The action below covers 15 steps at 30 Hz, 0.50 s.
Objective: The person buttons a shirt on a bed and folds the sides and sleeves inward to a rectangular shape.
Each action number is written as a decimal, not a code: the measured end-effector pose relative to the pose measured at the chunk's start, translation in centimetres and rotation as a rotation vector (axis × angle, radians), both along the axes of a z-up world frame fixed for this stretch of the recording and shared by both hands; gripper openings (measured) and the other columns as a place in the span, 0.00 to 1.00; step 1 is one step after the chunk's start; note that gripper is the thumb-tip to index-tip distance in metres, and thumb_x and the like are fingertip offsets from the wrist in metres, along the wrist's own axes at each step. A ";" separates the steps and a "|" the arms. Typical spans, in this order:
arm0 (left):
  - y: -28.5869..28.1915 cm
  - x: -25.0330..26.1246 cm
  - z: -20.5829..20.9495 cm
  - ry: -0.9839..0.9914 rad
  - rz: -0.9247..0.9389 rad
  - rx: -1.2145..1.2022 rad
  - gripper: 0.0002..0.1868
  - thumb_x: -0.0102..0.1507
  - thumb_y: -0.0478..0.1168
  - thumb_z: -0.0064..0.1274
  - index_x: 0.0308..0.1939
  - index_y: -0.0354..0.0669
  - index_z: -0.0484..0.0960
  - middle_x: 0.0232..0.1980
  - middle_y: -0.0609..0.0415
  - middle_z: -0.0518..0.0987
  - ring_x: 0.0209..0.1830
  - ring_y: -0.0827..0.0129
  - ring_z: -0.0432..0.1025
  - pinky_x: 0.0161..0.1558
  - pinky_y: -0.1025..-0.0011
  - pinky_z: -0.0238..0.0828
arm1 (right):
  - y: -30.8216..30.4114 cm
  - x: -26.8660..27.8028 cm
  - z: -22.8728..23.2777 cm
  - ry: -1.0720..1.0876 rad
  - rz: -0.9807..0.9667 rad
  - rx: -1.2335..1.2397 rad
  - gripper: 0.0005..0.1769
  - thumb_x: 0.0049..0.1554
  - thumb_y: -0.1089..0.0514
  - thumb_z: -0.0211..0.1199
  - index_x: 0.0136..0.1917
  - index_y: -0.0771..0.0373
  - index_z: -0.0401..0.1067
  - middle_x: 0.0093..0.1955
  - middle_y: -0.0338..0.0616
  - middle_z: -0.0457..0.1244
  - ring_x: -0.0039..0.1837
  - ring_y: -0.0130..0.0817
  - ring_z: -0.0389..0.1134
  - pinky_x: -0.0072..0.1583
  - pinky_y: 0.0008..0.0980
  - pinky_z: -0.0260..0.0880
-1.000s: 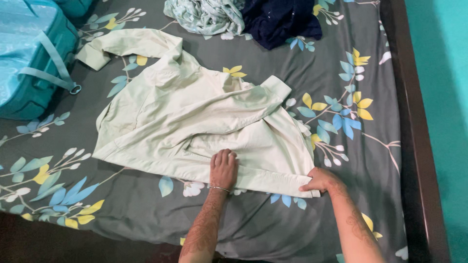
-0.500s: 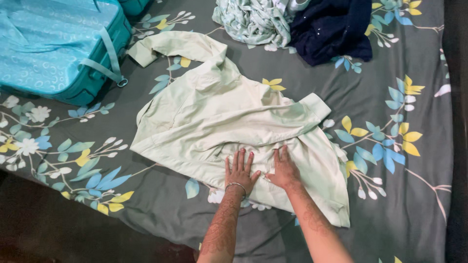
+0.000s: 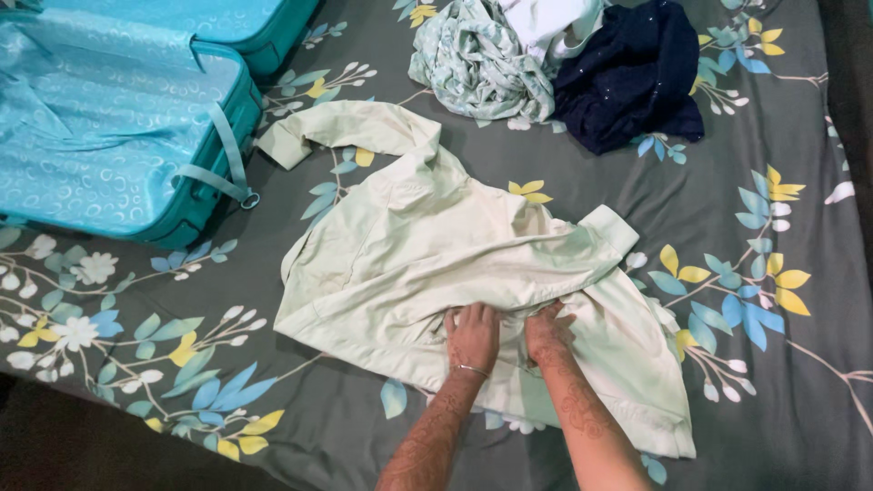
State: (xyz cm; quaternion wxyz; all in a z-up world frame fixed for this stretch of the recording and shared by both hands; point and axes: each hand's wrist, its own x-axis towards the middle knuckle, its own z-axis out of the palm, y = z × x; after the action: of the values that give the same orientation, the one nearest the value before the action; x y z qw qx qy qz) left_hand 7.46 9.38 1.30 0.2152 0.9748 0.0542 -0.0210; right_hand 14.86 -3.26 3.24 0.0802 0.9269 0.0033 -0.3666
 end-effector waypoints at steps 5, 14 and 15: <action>5.9 6.8 1.6 -0.277 0.015 -0.089 0.30 0.60 0.33 0.49 0.69 0.45 0.72 0.77 0.48 0.68 0.44 0.54 0.76 0.41 0.58 0.73 | 0.6 0.2 -0.7 -0.008 0.064 -0.074 0.61 0.43 0.62 0.83 0.78 0.75 0.48 0.85 0.77 0.29 0.80 0.74 0.46 0.69 0.54 0.68; 7.7 7.0 2.0 -0.239 -0.234 -0.230 0.07 0.60 0.39 0.55 0.40 0.55 0.85 0.40 0.53 0.79 0.45 0.57 0.76 0.44 0.58 0.76 | 0.5 -0.1 -0.5 -0.071 -0.021 -0.022 0.59 0.43 0.61 0.82 0.78 0.78 0.49 0.81 0.78 0.39 0.75 0.69 0.55 0.68 0.45 0.69; 7.7 6.1 1.8 -0.226 -0.255 -0.232 0.06 0.58 0.39 0.56 0.38 0.52 0.85 0.40 0.52 0.79 0.44 0.57 0.76 0.44 0.58 0.76 | 0.6 0.1 0.0 -0.017 0.027 -0.039 0.56 0.44 0.58 0.83 0.76 0.71 0.55 0.83 0.73 0.37 0.78 0.68 0.51 0.70 0.45 0.66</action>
State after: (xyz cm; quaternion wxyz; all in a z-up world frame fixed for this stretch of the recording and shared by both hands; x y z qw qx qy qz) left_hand 13.60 17.06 3.13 0.3264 0.9386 -0.0968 0.0555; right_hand 14.91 -2.62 3.20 0.1035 0.9281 0.0082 -0.3575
